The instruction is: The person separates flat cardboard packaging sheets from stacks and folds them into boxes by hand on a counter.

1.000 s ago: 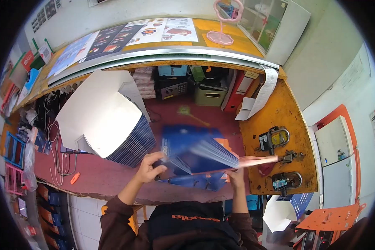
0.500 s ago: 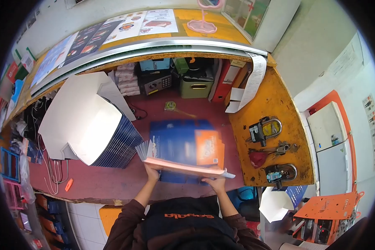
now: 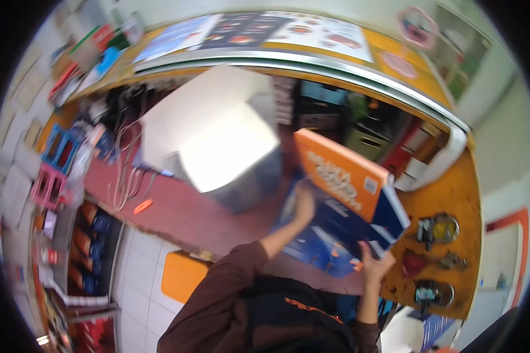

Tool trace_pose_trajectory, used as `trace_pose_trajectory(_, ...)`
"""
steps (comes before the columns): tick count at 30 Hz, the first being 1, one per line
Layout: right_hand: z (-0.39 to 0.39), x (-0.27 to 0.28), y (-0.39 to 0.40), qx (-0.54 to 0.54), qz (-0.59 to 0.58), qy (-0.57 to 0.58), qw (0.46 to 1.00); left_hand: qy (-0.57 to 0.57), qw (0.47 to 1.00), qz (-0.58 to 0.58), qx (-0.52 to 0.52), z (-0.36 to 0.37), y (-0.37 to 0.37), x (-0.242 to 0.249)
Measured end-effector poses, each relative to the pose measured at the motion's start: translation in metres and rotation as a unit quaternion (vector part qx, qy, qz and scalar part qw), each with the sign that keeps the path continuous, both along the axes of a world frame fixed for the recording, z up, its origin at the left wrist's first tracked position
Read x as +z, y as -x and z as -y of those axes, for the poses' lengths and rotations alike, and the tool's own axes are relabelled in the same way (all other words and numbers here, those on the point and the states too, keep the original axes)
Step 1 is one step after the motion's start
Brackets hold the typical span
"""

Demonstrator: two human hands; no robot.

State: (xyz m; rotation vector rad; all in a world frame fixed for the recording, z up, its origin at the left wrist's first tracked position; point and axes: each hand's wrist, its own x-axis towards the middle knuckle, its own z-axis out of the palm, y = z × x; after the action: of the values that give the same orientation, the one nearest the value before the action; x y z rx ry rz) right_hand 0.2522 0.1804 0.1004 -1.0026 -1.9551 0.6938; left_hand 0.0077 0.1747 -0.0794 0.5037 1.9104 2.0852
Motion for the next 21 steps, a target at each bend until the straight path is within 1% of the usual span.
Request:
trace_pose_trajectory(1,0.003,0.037,0.014,-0.015,-0.01,0.07,0.997,0.044,0.997,0.06,0.011,0.003,-0.011,0.076)
trace_pose_trajectory(2,-0.003,0.043,0.017,0.012,0.05,-0.042,0.998,0.029,0.997,-0.02,0.069,0.009,-0.013,0.104)
trace_pose_trajectory(3,-0.012,0.045,0.015,0.032,0.105,-0.157,0.981,0.002,0.985,-0.131,0.108,0.023,-0.012,0.129)
trace_pose_trajectory(4,-0.016,0.039,0.017,0.049,0.131,-0.199,0.97,-0.052,0.967,-0.226,0.109,0.045,-0.013,0.154)
trace_pose_trajectory(5,-0.018,0.031,0.019,0.055,0.127,-0.202,0.969,-0.105,0.936,-0.319,0.104,0.068,-0.016,0.168)
trace_pose_trajectory(6,-0.018,0.022,0.02,0.066,0.187,-0.205,0.958,-0.105,0.887,-0.437,0.106,0.086,-0.016,0.169)
trace_pose_trajectory(7,-0.017,0.009,0.02,0.076,0.247,-0.205,0.944,-0.1,0.825,-0.547,0.104,0.102,-0.017,0.168)
trace_pose_trajectory(8,-0.018,-0.011,0.018,0.099,0.3,-0.185,0.93,-0.02,0.802,-0.595,0.05,0.118,-0.021,0.17)
trace_pose_trajectory(9,-0.012,-0.028,0.021,0.124,0.366,-0.172,0.906,0.06,0.769,-0.636,-0.007,0.13,-0.024,0.174)
trace_pose_trajectory(10,-0.005,-0.027,0.026,0.186,0.444,-0.146,0.864,0.165,0.758,-0.618,-0.125,0.136,-0.026,0.184)
trace_pose_trajectory(11,-0.002,-0.039,0.028,0.272,0.504,-0.17,0.802,0.214,0.753,-0.591,-0.197,0.135,-0.025,0.2)
trace_pose_trajectory(12,0.003,-0.055,0.029,0.307,0.514,-0.146,0.788,0.258,0.711,-0.597,-0.268,0.131,-0.021,0.194)
trace_pose_trajectory(13,0.01,-0.063,0.03,0.329,0.506,-0.114,0.79,0.293,0.661,-0.602,-0.34,0.124,-0.019,0.18)
trace_pose_trajectory(15,0.01,-0.069,0.034,0.357,0.498,-0.063,0.788,0.279,0.652,-0.51,-0.486,0.122,-0.019,0.112)
trace_pose_trajectory(16,0.004,-0.073,0.034,0.367,0.498,-0.041,0.785,0.325,0.624,-0.468,-0.535,0.122,-0.026,0.114)
trace_pose_trajectory(17,-0.003,-0.086,0.03,0.377,0.478,-0.039,0.793,0.371,0.587,-0.426,-0.58,0.121,-0.031,0.117)
trace_pose_trajectory(18,-0.011,-0.102,0.028,0.388,0.454,-0.037,0.802,0.38,0.59,-0.416,-0.578,0.121,-0.039,0.1)
trace_pose_trajectory(19,-0.018,-0.117,0.028,0.396,0.452,-0.002,0.799,0.392,0.592,-0.405,-0.576,0.122,-0.047,0.08)
trace_pose_trajectory(20,-0.027,-0.133,0.028,0.409,0.449,0.032,0.794,0.383,0.583,-0.405,-0.59,0.123,-0.053,0.069)
trace_pose_trajectory(21,-0.041,-0.15,0.031,0.439,0.433,0.079,0.783,0.39,0.571,-0.432,-0.579,0.124,-0.056,0.06)
